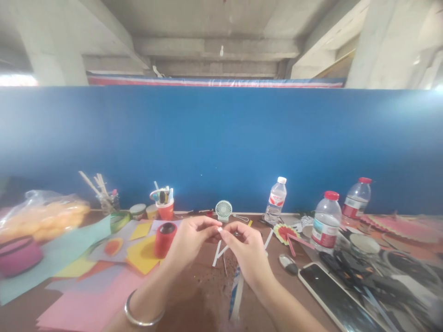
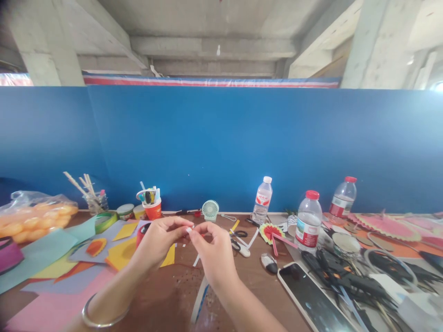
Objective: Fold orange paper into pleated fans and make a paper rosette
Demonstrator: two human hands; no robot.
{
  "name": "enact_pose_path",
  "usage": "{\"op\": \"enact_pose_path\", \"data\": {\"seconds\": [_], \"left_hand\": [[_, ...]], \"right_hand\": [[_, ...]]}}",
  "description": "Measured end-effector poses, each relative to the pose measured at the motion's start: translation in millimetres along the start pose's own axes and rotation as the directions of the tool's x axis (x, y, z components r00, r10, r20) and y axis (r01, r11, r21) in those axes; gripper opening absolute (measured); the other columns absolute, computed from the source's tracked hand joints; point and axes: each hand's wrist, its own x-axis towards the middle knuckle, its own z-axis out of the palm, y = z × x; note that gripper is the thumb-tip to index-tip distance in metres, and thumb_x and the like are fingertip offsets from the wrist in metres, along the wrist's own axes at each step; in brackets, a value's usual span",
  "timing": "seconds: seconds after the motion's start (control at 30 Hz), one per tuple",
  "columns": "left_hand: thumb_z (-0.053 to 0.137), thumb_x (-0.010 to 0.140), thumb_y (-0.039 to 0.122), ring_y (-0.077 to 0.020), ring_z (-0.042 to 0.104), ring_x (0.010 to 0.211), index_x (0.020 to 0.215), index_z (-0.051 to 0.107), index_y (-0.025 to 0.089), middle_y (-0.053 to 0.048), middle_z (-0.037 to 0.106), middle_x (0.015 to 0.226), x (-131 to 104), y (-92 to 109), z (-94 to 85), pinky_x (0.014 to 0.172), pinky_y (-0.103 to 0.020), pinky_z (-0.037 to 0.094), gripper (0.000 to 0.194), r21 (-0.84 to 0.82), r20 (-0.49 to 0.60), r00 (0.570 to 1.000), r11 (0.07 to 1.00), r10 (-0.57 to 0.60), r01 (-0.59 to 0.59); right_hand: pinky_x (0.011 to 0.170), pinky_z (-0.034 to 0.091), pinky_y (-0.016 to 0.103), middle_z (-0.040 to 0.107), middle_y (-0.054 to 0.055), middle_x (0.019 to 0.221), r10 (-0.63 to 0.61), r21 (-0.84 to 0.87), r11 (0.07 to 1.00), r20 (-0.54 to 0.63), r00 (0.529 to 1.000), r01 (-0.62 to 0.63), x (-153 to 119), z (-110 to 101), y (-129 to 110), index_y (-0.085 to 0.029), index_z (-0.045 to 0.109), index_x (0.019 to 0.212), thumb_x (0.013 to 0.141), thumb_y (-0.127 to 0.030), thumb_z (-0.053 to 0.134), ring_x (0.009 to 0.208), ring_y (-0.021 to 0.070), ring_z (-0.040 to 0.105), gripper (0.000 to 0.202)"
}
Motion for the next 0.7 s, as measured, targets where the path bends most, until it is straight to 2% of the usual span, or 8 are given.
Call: {"op": "enact_pose_path", "data": {"seconds": [0.13, 0.3, 0.43, 0.7], "left_hand": [[0.07, 0.061, 0.021, -0.014, 0.058, 0.055, 0.069, 0.069, 0.014, -0.004, 0.066, 0.061, 1.8, 2.1, -2.8, 0.056, -0.025, 0.048, 0.011, -0.028, 0.042, 0.999, 1.0, -0.011, 0.013], [0.069, 0.062, 0.019, -0.0122, 0.054, 0.052, 0.068, 0.07, 0.015, -0.002, 0.062, 0.056, 2.3, 0.2, -6.3, 0.053, -0.024, 0.045, 0.007, -0.057, 0.085, 0.992, 0.995, 0.092, -0.087], [0.07, 0.061, 0.019, -0.0124, 0.054, 0.051, 0.067, 0.07, 0.016, -0.002, 0.062, 0.057, 2.9, -4.0, -7.0, 0.052, -0.024, 0.044, 0.006, -0.113, 0.091, 0.99, 0.989, 0.104, -0.093], [0.068, 0.063, 0.017, -0.0128, 0.055, 0.054, 0.069, 0.07, 0.016, -0.002, 0.062, 0.059, 1.4, -1.8, -7.0, 0.054, -0.025, 0.045, 0.006, -0.074, 0.119, 0.982, 0.988, 0.146, -0.138]], "right_hand": [[0.036, 0.021, 0.018, 0.047, -0.005, 0.048, 0.031, 0.097, 0.995, 0.054, 0.998, -0.036, 0.7, -4.7, -5.7, -0.016, 0.054, 0.06, 0.071, -0.029, 0.059, 0.036, 0.0047, 0.029, 0.018], [0.036, 0.019, 0.018, 0.04, -0.007, 0.04, 0.018, 0.156, 0.987, 0.118, 0.993, -0.037, -0.9, -5.5, -7.0, -0.016, 0.054, 0.06, 0.07, -0.03, 0.06, 0.035, 0.0046, 0.027, 0.019], [0.037, 0.02, 0.019, 0.038, -0.008, 0.039, 0.021, 0.172, 0.984, 0.108, 0.994, -0.039, -3.0, -4.0, -6.6, -0.016, 0.055, 0.059, 0.071, -0.032, 0.06, 0.036, 0.0047, 0.027, 0.021], [0.038, 0.02, 0.019, 0.038, -0.007, 0.038, 0.016, 0.161, 0.986, 0.089, 0.996, -0.03, -4.2, -4.0, -10.5, -0.016, 0.057, 0.059, 0.071, -0.034, 0.061, 0.035, 0.0046, 0.028, 0.022]]}}
